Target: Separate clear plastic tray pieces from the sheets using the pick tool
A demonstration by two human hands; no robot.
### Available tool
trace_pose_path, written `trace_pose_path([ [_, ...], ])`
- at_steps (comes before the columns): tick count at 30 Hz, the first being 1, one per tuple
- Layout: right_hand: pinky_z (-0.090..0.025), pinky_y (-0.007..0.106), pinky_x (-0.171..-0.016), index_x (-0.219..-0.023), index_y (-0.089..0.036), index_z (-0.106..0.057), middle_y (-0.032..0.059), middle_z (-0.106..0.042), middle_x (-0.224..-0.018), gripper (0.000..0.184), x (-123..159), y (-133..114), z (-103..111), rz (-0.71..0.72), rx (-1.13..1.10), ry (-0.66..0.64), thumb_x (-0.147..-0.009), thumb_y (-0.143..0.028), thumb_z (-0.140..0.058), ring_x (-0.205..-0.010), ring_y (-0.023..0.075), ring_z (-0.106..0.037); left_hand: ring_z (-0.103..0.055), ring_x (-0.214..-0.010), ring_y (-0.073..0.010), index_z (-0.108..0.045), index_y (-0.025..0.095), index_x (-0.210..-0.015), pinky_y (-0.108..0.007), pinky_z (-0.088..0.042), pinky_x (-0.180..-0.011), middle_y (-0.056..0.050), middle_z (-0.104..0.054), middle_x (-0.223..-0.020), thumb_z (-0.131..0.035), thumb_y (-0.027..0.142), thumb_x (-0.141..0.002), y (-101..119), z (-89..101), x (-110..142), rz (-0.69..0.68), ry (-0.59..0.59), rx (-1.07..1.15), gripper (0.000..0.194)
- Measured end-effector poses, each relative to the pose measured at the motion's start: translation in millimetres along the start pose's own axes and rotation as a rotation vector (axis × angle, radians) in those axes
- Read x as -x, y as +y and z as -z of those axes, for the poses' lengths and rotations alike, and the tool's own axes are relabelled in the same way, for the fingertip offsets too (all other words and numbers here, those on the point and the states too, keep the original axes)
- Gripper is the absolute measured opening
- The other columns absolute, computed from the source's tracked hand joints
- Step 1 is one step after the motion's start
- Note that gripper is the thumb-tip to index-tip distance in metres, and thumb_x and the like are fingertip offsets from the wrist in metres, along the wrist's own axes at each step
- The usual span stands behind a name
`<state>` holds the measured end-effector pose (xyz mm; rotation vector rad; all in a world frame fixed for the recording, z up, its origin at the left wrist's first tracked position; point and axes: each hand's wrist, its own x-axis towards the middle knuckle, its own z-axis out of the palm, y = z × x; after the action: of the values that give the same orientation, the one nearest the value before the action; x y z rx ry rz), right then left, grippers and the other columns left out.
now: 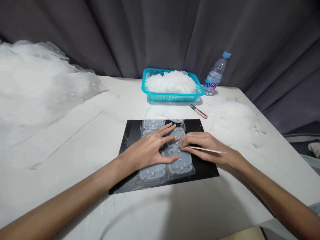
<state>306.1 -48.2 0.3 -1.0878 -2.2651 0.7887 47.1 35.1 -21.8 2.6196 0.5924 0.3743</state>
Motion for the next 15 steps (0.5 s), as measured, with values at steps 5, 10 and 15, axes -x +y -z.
trace_pose_path([
  [5,-0.059,0.036,-0.089,-0.104,-0.023,-0.074,0.0069,-0.076,-0.108,0.014,14,-2,11,-0.073,-0.091,0.093,-0.106,-0.029,-0.061,-0.099,0.0216,-0.073,-0.038,-0.157,-0.0344,-0.069,0.024,-0.14,-0.052,-0.038,-0.127,-0.009,-0.039,-0.171,-0.072,0.066,-0.09,-2,-2.1,1,-0.001,0.007,0.003,0.066],
  [10,-0.059,0.036,-0.091,-0.101,-0.023,-0.075,0.0062,-0.076,-0.107,0.012,13,-3,8,-0.103,-0.132,0.147,-0.103,-0.03,-0.065,-0.098,0.0211,-0.073,-0.039,-0.157,-0.0348,-0.067,0.024,-0.143,-0.052,-0.039,-0.127,-0.009,-0.038,-0.171,-0.07,0.067,-0.091,-2,-1.2,1,0.003,0.002,0.002,0.068],
  [15,-0.059,0.037,-0.094,-0.105,-0.024,-0.073,0.0065,-0.076,-0.109,0.015,9,0,0,-0.078,-0.115,0.095,-0.106,-0.033,-0.061,-0.101,0.0213,-0.073,-0.038,-0.158,-0.0337,-0.067,0.026,-0.144,-0.051,-0.038,-0.128,-0.008,-0.037,-0.172,-0.067,0.071,-0.091,-6,-4.1,2,-0.007,0.011,-0.003,0.068],
])
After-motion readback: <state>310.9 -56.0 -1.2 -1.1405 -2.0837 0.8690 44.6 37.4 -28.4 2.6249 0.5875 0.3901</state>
